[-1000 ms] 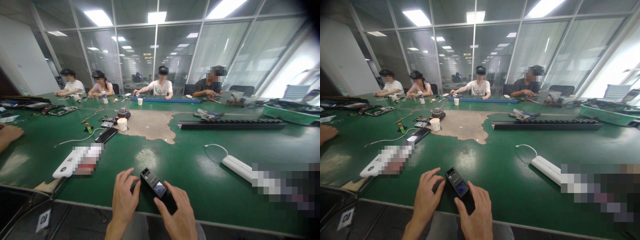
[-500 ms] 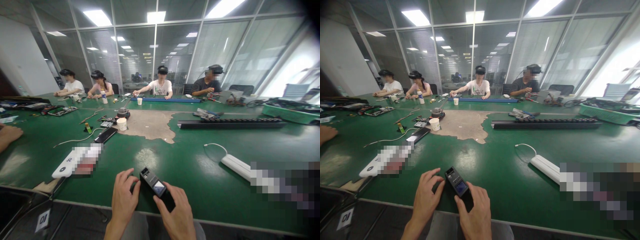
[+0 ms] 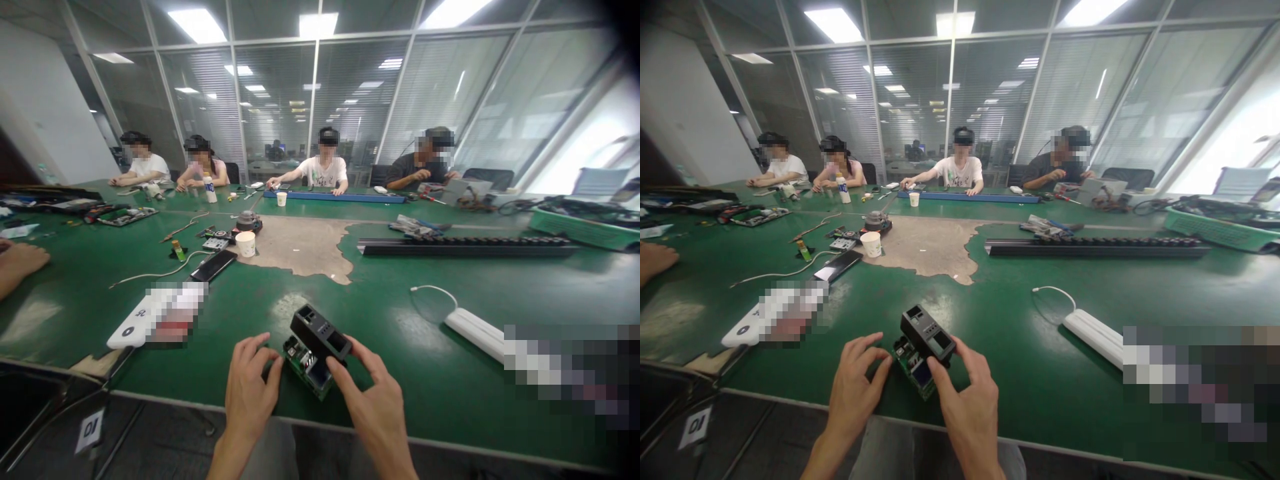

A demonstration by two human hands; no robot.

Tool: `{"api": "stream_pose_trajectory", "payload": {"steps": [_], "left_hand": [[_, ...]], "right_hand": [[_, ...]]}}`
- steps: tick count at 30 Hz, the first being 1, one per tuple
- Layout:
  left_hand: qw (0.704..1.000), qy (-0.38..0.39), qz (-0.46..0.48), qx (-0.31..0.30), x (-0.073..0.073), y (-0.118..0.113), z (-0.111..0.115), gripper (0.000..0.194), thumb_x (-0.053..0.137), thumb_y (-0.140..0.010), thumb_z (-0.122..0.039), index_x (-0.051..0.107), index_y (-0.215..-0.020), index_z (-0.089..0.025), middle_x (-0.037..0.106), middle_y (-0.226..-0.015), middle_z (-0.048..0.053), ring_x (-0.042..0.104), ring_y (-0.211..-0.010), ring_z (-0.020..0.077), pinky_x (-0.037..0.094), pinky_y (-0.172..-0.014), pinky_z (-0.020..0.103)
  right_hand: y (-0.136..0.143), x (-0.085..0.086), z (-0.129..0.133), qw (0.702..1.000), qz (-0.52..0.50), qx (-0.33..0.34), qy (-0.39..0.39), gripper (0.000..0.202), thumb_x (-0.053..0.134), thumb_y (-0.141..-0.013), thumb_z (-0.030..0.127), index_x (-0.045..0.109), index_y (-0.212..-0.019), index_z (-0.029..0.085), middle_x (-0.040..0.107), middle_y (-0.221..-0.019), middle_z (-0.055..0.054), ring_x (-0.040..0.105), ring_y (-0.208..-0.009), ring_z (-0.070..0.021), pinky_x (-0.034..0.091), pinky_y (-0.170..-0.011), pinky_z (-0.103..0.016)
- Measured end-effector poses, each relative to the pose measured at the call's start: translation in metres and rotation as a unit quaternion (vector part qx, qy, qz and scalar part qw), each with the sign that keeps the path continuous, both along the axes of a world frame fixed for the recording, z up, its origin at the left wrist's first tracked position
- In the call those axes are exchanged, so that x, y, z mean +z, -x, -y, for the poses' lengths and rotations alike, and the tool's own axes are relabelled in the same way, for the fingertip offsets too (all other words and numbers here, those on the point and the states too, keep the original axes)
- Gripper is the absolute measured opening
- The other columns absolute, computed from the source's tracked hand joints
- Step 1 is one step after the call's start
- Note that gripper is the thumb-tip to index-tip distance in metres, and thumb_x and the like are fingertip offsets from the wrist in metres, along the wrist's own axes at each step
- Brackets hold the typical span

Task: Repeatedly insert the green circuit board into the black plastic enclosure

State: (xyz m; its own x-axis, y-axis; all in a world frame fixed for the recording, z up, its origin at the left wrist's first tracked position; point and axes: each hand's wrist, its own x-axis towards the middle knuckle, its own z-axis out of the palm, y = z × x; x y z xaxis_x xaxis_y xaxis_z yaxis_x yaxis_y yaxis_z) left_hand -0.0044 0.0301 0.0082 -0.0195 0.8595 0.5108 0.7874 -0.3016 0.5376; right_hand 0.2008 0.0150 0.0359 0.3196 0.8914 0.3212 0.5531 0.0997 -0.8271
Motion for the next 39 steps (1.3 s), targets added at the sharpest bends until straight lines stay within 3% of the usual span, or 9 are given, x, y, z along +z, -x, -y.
{"api": "stream_pose_trajectory", "payload": {"steps": [5, 10, 17, 20, 27, 32, 36, 39], "left_hand": [[1.000, -0.011, 0.000, -0.005, 0.000, 0.001, -0.001, 0.014, 0.056, -0.089, -0.026, 0.068, -0.084, -0.024, 0.064, -0.116, 0.008, 0.052, -0.113, 0.0276, 0.047, -0.095, 0.050], [1.000, -0.012, -0.004, -0.002, -0.001, 0.001, -0.001, 0.015, 0.056, -0.089, -0.026, 0.069, -0.083, -0.024, 0.065, -0.116, 0.007, 0.053, -0.111, 0.0274, 0.048, -0.094, 0.050], [1.000, -0.003, -0.005, 0.004, 0.001, 0.000, -0.002, 0.014, 0.056, -0.089, -0.025, 0.069, -0.083, -0.024, 0.065, -0.117, 0.006, 0.052, -0.113, 0.0271, 0.048, -0.095, 0.049], [1.000, 0.009, -0.007, 0.005, 0.002, 0.000, -0.002, 0.014, 0.056, -0.089, -0.024, 0.069, -0.084, -0.025, 0.064, -0.118, 0.006, 0.051, -0.114, 0.0271, 0.047, -0.096, 0.049], [1.000, 0.000, -0.009, 0.003, 0.001, 0.000, -0.001, 0.014, 0.056, -0.088, -0.023, 0.069, -0.084, -0.024, 0.064, -0.117, 0.007, 0.052, -0.113, 0.0272, 0.048, -0.095, 0.049], [1.000, 0.011, -0.012, 0.001, 0.002, 0.000, 0.000, 0.014, 0.056, -0.089, -0.024, 0.069, -0.084, -0.024, 0.064, -0.118, 0.006, 0.051, -0.114, 0.0268, 0.046, -0.096, 0.048], [1.000, 0.006, -0.010, -0.002, 0.001, 0.000, 0.000, 0.013, 0.057, -0.089, -0.023, 0.069, -0.084, -0.024, 0.064, -0.117, 0.006, 0.050, -0.114, 0.0269, 0.046, -0.096, 0.048], [1.000, 0.003, -0.008, -0.003, 0.000, 0.001, 0.001, 0.013, 0.057, -0.089, -0.024, 0.069, -0.084, -0.024, 0.064, -0.117, 0.006, 0.050, -0.114, 0.0270, 0.046, -0.096, 0.049]], "right_hand": [[-0.017, -0.015, -0.013, 0.999, 0.018, -0.035, 0.001, 0.050, 0.066, -0.078, 0.053, 0.067, -0.118, 0.022, 0.068, -0.116, -0.010, 0.061, -0.109, -0.0275, 0.045, -0.100, -0.046], [-0.026, -0.030, -0.019, 0.996, 0.081, -0.029, -0.008, 0.050, 0.063, -0.081, 0.052, 0.066, -0.119, 0.020, 0.068, -0.115, -0.011, 0.062, -0.108, -0.0275, 0.046, -0.099, -0.047], [-0.029, -0.044, -0.024, 0.989, 0.147, -0.028, 0.010, 0.065, 0.064, -0.080, 0.051, 0.059, -0.128, 0.008, 0.065, -0.119, -0.018, 0.058, -0.112, -0.0319, 0.045, -0.099, -0.049], [-0.028, -0.043, -0.024, 0.988, 0.148, -0.030, 0.011, 0.068, 0.064, -0.079, 0.052, 0.058, -0.129, 0.008, 0.064, -0.120, -0.018, 0.057, -0.113, -0.0320, 0.045, -0.100, -0.049], [-0.024, -0.036, -0.021, 0.990, 0.136, -0.024, 0.026, 0.049, 0.060, -0.082, 0.051, 0.065, -0.116, 0.016, 0.069, -0.110, -0.012, 0.061, -0.106, -0.0295, 0.046, -0.096, -0.047], [-0.024, -0.025, -0.010, 0.995, 0.044, -0.062, 0.057, 0.053, 0.062, -0.077, 0.058, 0.066, -0.113, 0.019, 0.070, -0.106, -0.011, 0.064, -0.102, -0.0297, 0.046, -0.095, -0.047], [-0.020, -0.010, 0.001, 0.995, -0.055, -0.032, 0.072, 0.051, 0.065, -0.074, 0.059, 0.066, -0.111, 0.023, 0.071, -0.108, -0.007, 0.064, -0.105, -0.0281, 0.046, -0.097, -0.044], [-0.011, -0.001, 0.007, 0.995, -0.068, -0.008, 0.067, 0.050, 0.067, -0.074, 0.057, 0.066, -0.111, 0.023, 0.071, -0.109, -0.007, 0.064, -0.105, -0.0273, 0.047, -0.097, -0.043]]}}
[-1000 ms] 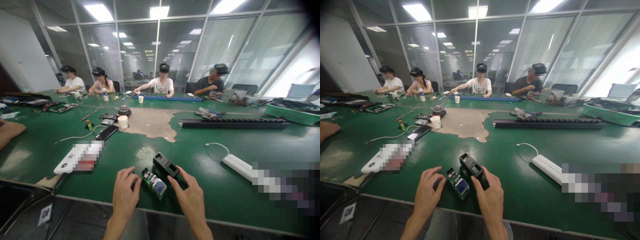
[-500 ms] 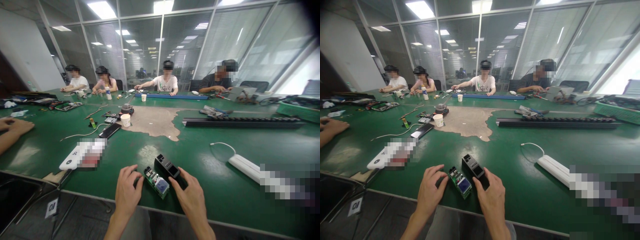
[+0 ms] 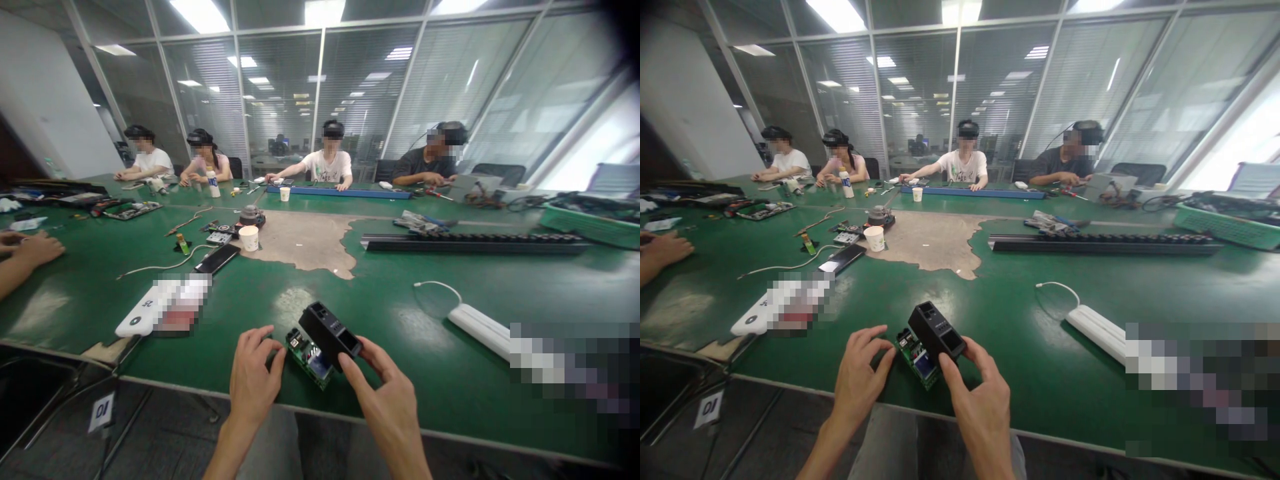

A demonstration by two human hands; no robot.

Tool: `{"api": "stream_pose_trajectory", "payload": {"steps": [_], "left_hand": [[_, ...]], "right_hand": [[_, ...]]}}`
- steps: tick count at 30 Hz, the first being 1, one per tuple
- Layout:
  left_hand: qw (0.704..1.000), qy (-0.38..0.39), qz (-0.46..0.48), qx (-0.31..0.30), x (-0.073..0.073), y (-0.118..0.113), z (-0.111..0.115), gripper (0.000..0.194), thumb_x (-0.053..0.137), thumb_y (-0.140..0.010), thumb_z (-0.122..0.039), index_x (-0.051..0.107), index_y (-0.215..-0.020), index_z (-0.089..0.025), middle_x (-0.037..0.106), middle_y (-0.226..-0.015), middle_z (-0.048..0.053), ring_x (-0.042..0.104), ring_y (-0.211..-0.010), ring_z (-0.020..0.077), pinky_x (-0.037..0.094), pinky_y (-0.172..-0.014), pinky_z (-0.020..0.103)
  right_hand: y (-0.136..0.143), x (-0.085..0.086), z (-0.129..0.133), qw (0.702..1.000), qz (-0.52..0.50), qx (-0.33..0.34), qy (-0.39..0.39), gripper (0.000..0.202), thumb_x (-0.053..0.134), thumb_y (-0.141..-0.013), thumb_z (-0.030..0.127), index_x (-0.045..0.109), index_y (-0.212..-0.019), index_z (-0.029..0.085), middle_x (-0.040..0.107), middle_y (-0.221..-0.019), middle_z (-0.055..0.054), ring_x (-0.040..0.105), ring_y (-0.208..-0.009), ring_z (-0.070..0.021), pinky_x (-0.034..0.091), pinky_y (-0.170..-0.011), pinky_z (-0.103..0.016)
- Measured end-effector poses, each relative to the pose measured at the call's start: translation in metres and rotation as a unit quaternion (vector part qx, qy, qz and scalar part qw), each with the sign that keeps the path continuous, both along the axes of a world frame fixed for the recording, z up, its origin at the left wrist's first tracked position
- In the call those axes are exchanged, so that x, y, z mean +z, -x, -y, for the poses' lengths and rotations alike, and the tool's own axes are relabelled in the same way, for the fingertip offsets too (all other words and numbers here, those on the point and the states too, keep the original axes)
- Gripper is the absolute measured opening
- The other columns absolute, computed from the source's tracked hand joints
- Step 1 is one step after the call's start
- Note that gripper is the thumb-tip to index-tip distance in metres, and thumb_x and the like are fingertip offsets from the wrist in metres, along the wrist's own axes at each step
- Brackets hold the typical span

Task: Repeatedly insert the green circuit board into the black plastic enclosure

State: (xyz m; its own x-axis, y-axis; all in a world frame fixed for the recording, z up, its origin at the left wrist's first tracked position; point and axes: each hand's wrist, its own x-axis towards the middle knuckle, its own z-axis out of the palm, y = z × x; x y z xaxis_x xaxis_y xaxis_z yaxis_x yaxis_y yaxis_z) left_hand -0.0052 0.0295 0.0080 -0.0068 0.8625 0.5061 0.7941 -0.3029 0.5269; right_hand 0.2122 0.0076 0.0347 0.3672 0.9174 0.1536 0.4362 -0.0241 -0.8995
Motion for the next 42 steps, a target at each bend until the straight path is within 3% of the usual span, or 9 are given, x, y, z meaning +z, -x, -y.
{"api": "stream_pose_trajectory", "payload": {"steps": [15, 25, 36, 42], "left_hand": [[1.000, 0.004, 0.004, -0.002, -0.002, 0.003, 0.001, 0.012, 0.056, -0.089, -0.025, 0.068, -0.085, -0.024, 0.063, -0.119, 0.005, 0.049, -0.115, 0.0262, 0.046, -0.097, 0.047], [1.000, 0.004, 0.005, -0.003, -0.001, 0.002, -0.001, 0.012, 0.056, -0.090, -0.025, 0.068, -0.086, -0.024, 0.063, -0.118, 0.006, 0.049, -0.115, 0.0261, 0.046, -0.097, 0.048], [1.000, -0.002, 0.002, -0.004, -0.002, 0.002, 0.000, 0.014, 0.056, -0.090, -0.026, 0.069, -0.086, -0.025, 0.063, -0.119, 0.006, 0.050, -0.115, 0.0269, 0.046, -0.097, 0.049], [1.000, -0.004, 0.000, -0.005, 0.000, 0.000, -0.001, 0.015, 0.055, -0.090, -0.026, 0.069, -0.086, -0.024, 0.063, -0.119, 0.006, 0.050, -0.115, 0.0271, 0.046, -0.097, 0.049]], "right_hand": [[0.022, 0.003, 0.015, 0.987, 0.144, 0.024, -0.066, 0.043, 0.066, -0.078, 0.050, 0.066, -0.112, 0.023, 0.069, -0.108, -0.008, 0.064, -0.102, -0.0271, 0.050, -0.091, -0.044], [0.027, -0.012, 0.016, 0.967, 0.215, 0.037, -0.128, 0.043, 0.067, -0.080, 0.042, 0.063, -0.116, 0.020, 0.069, -0.107, -0.010, 0.062, -0.102, -0.0276, 0.051, -0.090, -0.046], [0.023, -0.031, 0.015, 0.974, 0.207, 0.059, -0.072, 0.054, 0.071, -0.076, 0.038, 0.060, -0.124, 0.017, 0.068, -0.114, -0.011, 0.062, -0.107, -0.0284, 0.051, -0.093, -0.046], [0.023, -0.030, 0.013, 0.976, 0.194, 0.059, -0.081, 0.040, 0.069, -0.079, 0.039, 0.065, -0.114, 0.020, 0.069, -0.109, -0.010, 0.062, -0.103, -0.0278, 0.051, -0.091, -0.045]]}}
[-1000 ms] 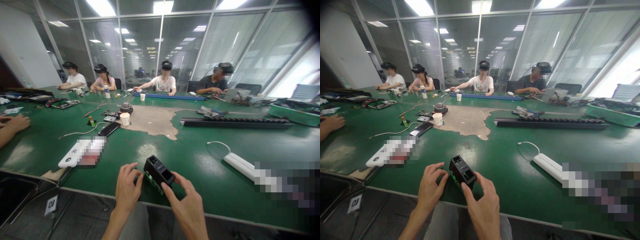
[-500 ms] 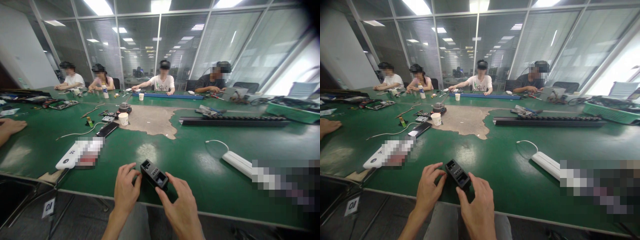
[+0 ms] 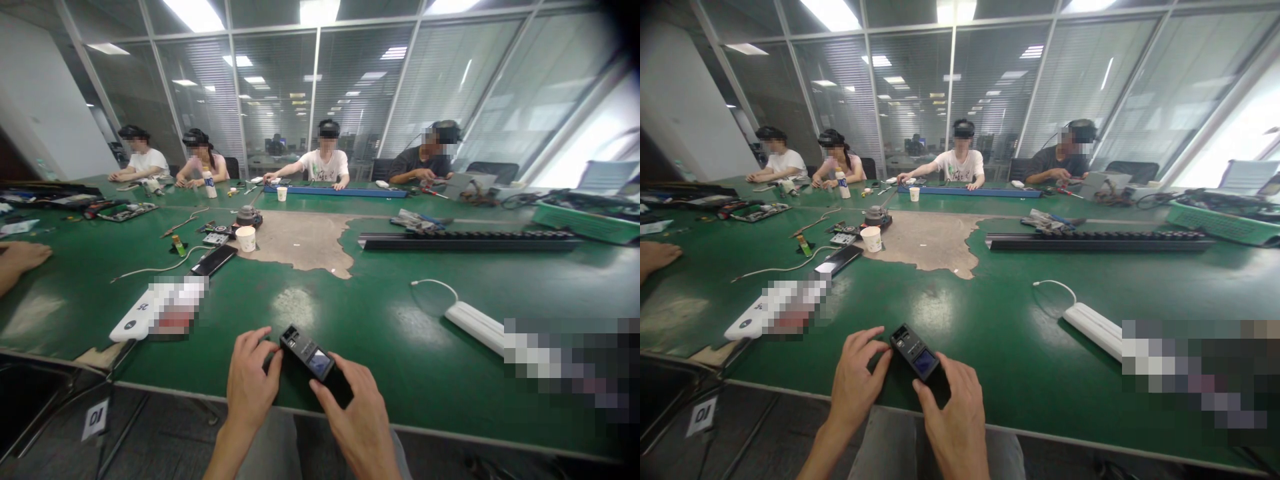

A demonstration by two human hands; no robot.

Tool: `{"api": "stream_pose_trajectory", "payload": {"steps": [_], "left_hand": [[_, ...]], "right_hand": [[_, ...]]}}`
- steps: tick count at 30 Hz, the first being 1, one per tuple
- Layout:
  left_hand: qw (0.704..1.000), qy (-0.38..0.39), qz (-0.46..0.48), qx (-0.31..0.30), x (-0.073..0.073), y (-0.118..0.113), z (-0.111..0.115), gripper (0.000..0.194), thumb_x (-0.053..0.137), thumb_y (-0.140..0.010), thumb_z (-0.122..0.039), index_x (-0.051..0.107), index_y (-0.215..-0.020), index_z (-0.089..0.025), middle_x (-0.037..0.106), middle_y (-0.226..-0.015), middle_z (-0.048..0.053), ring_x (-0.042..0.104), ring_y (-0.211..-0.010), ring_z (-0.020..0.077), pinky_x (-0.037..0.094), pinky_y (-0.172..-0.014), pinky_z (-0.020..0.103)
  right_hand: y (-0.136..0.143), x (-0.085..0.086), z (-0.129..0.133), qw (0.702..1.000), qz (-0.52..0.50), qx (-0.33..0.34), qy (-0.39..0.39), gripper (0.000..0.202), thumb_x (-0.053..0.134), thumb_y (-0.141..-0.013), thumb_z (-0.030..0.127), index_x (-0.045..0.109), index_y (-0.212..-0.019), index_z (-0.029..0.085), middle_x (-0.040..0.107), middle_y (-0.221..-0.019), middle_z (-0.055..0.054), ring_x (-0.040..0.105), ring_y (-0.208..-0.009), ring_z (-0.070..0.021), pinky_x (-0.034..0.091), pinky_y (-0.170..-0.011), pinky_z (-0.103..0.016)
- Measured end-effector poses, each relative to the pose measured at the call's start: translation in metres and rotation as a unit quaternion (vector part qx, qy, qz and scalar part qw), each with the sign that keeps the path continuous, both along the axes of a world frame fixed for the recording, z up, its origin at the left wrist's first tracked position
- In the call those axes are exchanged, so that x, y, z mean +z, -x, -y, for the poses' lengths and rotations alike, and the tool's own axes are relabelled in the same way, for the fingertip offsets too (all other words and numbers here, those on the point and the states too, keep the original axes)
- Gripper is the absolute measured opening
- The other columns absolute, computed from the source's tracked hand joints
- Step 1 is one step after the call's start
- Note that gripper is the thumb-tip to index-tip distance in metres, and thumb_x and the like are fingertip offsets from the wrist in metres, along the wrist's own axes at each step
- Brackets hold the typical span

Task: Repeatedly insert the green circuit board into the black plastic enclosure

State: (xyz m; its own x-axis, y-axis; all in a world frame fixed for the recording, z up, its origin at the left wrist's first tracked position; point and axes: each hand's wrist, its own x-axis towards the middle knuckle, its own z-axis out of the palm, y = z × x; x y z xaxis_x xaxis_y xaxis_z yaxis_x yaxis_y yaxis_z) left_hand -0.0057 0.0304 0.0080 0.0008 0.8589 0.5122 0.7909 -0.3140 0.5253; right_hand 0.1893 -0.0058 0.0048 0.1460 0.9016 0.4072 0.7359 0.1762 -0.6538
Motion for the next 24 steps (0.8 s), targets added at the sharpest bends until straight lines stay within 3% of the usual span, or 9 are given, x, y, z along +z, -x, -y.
{"api": "stream_pose_trajectory", "payload": {"steps": [7, 17, 24], "left_hand": [[1.000, -0.002, -0.001, 0.004, -0.001, -0.001, -0.001, 0.015, 0.055, -0.090, -0.025, 0.069, -0.086, -0.024, 0.063, -0.118, 0.007, 0.051, -0.114, 0.0279, 0.047, -0.095, 0.050], [1.000, -0.002, -0.006, 0.005, 0.000, -0.002, 0.000, 0.013, 0.057, -0.089, -0.026, 0.069, -0.084, -0.023, 0.064, -0.118, 0.006, 0.050, -0.114, 0.0268, 0.046, -0.096, 0.049], [1.000, 0.003, -0.006, 0.007, 0.000, -0.002, 0.000, 0.014, 0.056, -0.090, -0.026, 0.069, -0.084, -0.023, 0.064, -0.117, 0.007, 0.051, -0.114, 0.0272, 0.046, -0.096, 0.049]], "right_hand": [[0.003, 0.002, 0.000, 0.999, -0.032, -0.003, -0.001, 0.037, 0.067, -0.080, 0.037, 0.065, -0.113, 0.021, 0.069, -0.108, -0.009, 0.062, -0.103, -0.0272, 0.051, -0.091, -0.044], [-0.011, 0.035, -0.014, 0.984, -0.169, -0.019, 0.044, 0.045, 0.066, -0.079, 0.048, 0.065, -0.116, 0.022, 0.069, -0.113, -0.008, 0.064, -0.106, -0.0258, 0.048, -0.097, -0.043], [-0.025, 0.019, -0.030, 0.990, -0.126, -0.065, 0.022, 0.048, 0.065, -0.079, 0.050, 0.067, -0.116, 0.020, 0.068, -0.115, -0.011, 0.061, -0.109, -0.0282, 0.045, -0.098, -0.046]]}}
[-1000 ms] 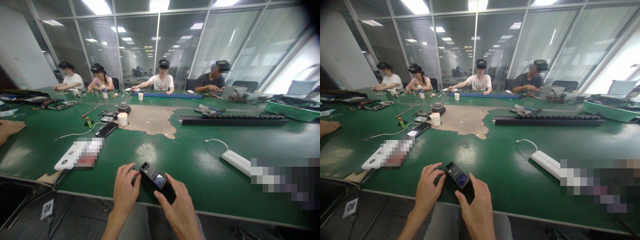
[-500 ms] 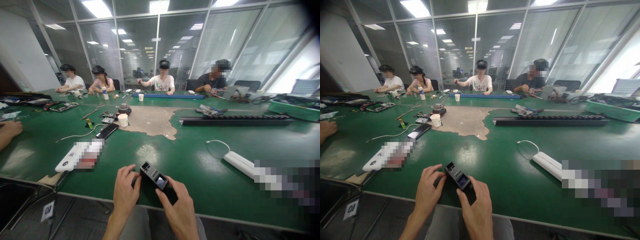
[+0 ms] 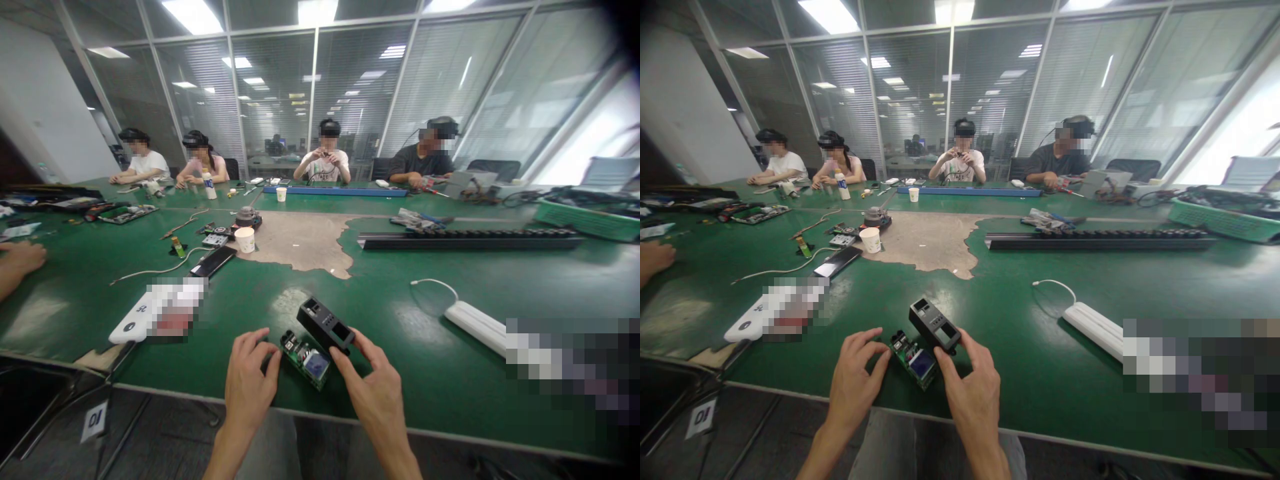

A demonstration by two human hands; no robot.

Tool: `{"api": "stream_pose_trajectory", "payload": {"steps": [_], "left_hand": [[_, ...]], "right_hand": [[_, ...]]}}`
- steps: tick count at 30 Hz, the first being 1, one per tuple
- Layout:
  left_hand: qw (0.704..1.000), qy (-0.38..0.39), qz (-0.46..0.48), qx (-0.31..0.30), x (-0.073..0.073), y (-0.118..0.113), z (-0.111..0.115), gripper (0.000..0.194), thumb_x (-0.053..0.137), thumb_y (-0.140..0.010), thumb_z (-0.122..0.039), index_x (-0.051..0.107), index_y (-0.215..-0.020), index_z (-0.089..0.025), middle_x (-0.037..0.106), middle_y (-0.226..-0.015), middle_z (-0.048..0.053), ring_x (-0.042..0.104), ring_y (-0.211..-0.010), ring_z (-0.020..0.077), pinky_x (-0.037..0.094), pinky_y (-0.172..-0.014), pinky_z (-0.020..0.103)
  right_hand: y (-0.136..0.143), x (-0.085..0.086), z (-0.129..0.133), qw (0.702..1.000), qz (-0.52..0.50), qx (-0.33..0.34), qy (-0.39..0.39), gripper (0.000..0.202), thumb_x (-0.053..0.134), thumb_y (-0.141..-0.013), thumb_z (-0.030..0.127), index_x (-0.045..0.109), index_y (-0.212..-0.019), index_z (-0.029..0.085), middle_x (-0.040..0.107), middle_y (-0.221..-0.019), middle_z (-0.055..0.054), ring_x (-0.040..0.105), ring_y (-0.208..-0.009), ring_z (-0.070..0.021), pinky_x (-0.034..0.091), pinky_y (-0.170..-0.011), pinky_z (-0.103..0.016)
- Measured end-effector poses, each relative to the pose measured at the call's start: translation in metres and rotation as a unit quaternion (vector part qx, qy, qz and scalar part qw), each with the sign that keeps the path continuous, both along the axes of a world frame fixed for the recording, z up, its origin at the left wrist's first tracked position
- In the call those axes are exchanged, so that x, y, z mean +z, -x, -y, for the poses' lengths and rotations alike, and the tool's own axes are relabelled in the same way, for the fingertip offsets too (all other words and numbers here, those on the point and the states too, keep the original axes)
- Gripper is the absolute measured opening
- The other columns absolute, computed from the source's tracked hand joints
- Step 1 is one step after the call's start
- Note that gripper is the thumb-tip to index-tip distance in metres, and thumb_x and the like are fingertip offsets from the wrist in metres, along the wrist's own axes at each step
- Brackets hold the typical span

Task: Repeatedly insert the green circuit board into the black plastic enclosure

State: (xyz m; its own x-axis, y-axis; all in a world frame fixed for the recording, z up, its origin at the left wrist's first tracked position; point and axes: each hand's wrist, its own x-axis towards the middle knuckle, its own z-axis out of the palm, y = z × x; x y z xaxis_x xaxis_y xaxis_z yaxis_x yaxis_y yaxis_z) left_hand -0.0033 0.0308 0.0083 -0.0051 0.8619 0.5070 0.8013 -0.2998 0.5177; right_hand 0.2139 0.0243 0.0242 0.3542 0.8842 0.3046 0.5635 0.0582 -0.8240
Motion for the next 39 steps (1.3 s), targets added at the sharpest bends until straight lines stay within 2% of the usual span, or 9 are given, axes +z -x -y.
{"api": "stream_pose_trajectory", "payload": {"steps": [11, 16, 19, 28, 33, 36, 39], "left_hand": [[1.000, -0.003, -0.005, 0.005, -0.002, 0.000, -0.001, 0.014, 0.057, -0.089, -0.027, 0.070, -0.084, -0.024, 0.064, -0.118, 0.006, 0.051, -0.113, 0.0273, 0.047, -0.096, 0.049], [1.000, 0.001, -0.011, 0.008, -0.001, -0.001, -0.001, 0.014, 0.056, -0.089, -0.027, 0.069, -0.084, -0.024, 0.064, -0.118, 0.006, 0.051, -0.113, 0.0272, 0.046, -0.097, 0.049], [1.000, -0.004, -0.012, 0.006, -0.002, -0.001, -0.002, 0.014, 0.056, -0.089, -0.027, 0.069, -0.084, -0.024, 0.065, -0.117, 0.006, 0.051, -0.113, 0.0274, 0.046, -0.097, 0.050], [1.000, -0.013, -0.005, 0.004, -0.003, 0.000, -0.005, 0.014, 0.057, -0.088, -0.026, 0.070, -0.084, -0.024, 0.066, -0.114, 0.007, 0.054, -0.110, 0.0276, 0.049, -0.093, 0.049], [1.000, -0.006, 0.000, 0.005, -0.003, -0.001, -0.003, 0.014, 0.057, -0.089, -0.026, 0.070, -0.085, -0.024, 0.066, -0.115, 0.007, 0.053, -0.111, 0.0273, 0.048, -0.094, 0.049], [1.000, -0.005, 0.001, 0.003, -0.002, -0.001, -0.002, 0.014, 0.056, -0.089, -0.025, 0.070, -0.085, -0.024, 0.065, -0.115, 0.007, 0.053, -0.112, 0.0271, 0.048, -0.095, 0.049], [1.000, -0.009, 0.004, 0.002, -0.002, -0.001, -0.001, 0.014, 0.056, -0.089, -0.025, 0.070, -0.085, -0.024, 0.065, -0.115, 0.007, 0.052, -0.113, 0.0274, 0.048, -0.095, 0.049]], "right_hand": [[-0.005, -0.022, -0.015, 0.994, 0.103, 0.031, -0.008, 0.044, 0.059, -0.085, 0.042, 0.064, -0.121, 0.017, 0.067, -0.112, -0.013, 0.058, -0.109, -0.0273, 0.045, -0.098, -0.046], [-0.007, -0.033, -0.016, 0.991, 0.129, 0.026, -0.023, 0.056, 0.062, -0.083, 0.042, 0.056, -0.130, 0.011, 0.063, -0.119, -0.017, 0.054, -0.114, -0.0298, 0.043, -0.100, -0.048], [-0.008, -0.036, -0.016, 0.991, 0.129, 0.023, -0.029, 0.060, 0.065, -0.081, 0.041, 0.054, -0.132, 0.011, 0.063, -0.122, -0.017, 0.054, -0.116, -0.0309, 0.044, -0.100, -0.049], [-0.006, -0.026, -0.015, 0.993, 0.111, 0.034, -0.008, 0.043, 0.061, -0.083, 0.040, 0.063, -0.119, 0.016, 0.067, -0.112, -0.013, 0.058, -0.109, -0.0277, 0.045, -0.098, -0.046], [-0.006, -0.015, -0.006, 0.999, 0.018, -0.007, 0.036, 0.050, 0.063, -0.080, 0.051, 0.064, -0.117, 0.018, 0.068, -0.109, -0.011, 0.062, -0.104, -0.0279, 0.047, -0.095, -0.045], [-0.004, -0.006, 0.003, 0.997, -0.058, 0.020, 0.054, 0.050, 0.063, -0.080, 0.053, 0.063, -0.118, 0.021, 0.069, -0.111, -0.009, 0.064, -0.105, -0.0264, 0.047, -0.096, -0.044], [0.002, 0.000, 0.010, 0.994, -0.080, 0.051, 0.052, 0.049, 0.064, -0.080, 0.051, 0.063, -0.118, 0.021, 0.069, -0.111, -0.008, 0.064, -0.106, -0.0255, 0.048, -0.097, -0.042]]}}
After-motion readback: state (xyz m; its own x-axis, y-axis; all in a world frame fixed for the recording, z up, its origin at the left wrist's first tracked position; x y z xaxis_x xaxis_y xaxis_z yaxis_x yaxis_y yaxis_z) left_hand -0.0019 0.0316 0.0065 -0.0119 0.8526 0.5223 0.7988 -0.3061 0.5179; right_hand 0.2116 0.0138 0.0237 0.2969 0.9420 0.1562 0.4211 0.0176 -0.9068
